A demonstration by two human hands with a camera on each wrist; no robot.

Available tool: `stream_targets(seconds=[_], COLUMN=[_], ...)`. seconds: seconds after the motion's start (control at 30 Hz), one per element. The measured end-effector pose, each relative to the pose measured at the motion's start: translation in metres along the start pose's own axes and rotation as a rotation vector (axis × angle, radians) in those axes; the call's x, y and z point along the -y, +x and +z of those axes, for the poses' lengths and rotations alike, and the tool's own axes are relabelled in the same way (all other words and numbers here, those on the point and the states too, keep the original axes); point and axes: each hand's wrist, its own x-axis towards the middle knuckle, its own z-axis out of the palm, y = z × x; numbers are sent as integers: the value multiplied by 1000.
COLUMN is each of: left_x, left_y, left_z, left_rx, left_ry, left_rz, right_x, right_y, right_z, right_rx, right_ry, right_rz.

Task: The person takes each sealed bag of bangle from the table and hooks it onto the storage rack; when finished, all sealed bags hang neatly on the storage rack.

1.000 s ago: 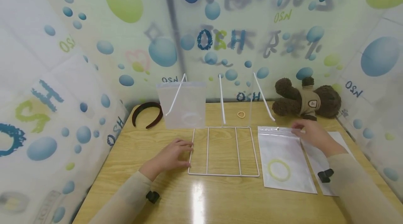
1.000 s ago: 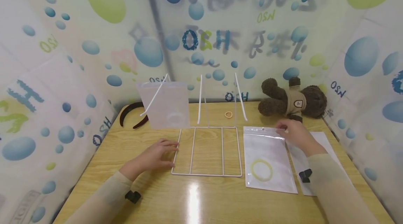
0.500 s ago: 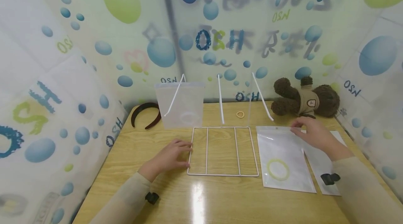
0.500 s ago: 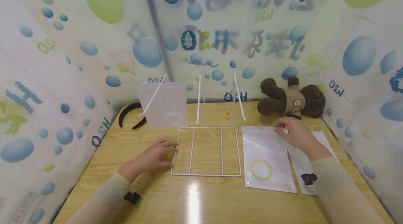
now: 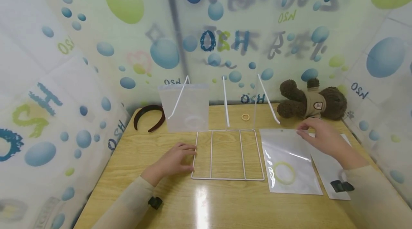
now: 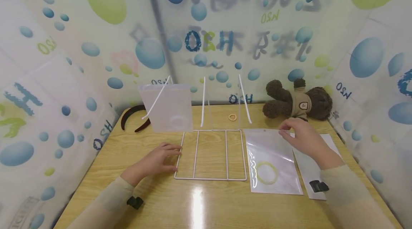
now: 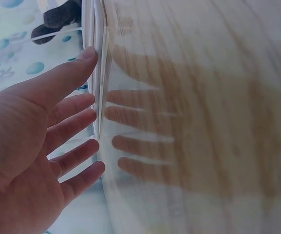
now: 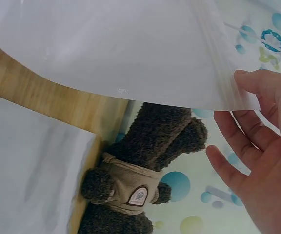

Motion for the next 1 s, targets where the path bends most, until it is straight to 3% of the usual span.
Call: stream_targets(seconds=[0.3, 0.5, 0.73, 1.0], left_x=[0, -1, -1, -2], left_y=[0, 0, 2, 2], left_z=[0, 0, -1, -1], left_rx=[-10, 5, 3, 21], left_ry=[3, -5, 15, 19], left_rz=[2, -17, -10, -30], right_x=[17, 32, 49, 67], right_y=[3, 1, 4, 3], right_z=[-18, -34, -51, -69], right_rx=[-144, -141, -189, -183], right_ry=[4, -11, 8, 55], right_rz=[-106, -61, -111, -153])
